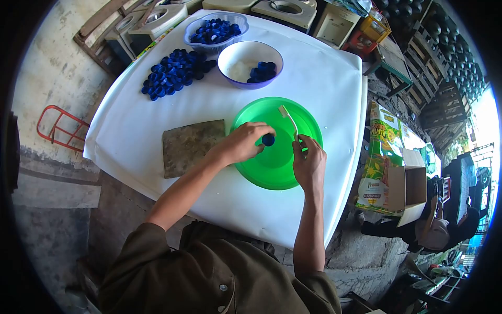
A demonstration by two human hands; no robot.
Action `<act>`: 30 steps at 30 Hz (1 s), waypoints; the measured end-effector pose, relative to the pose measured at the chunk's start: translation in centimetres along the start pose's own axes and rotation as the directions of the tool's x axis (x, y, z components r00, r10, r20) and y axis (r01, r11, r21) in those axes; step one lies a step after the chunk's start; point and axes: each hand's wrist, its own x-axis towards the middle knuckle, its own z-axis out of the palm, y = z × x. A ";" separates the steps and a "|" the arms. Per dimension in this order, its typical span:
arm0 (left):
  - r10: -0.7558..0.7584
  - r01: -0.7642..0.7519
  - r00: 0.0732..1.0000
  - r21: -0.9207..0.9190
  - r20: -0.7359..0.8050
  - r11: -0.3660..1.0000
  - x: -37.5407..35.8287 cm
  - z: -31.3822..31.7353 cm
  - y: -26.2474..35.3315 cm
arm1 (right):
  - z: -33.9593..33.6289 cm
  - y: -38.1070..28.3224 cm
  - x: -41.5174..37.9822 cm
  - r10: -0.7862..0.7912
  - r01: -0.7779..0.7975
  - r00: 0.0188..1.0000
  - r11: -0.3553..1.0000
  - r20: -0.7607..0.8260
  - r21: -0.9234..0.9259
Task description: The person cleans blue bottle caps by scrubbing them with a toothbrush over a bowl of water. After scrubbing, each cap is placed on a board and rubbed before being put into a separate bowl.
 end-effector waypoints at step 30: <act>-0.083 0.060 0.996 0.426 0.035 0.903 0.3 2.4 -0.6 | 1.4 1.5 0.3 -0.031 0.026 0.999 0.994 -0.044 -0.106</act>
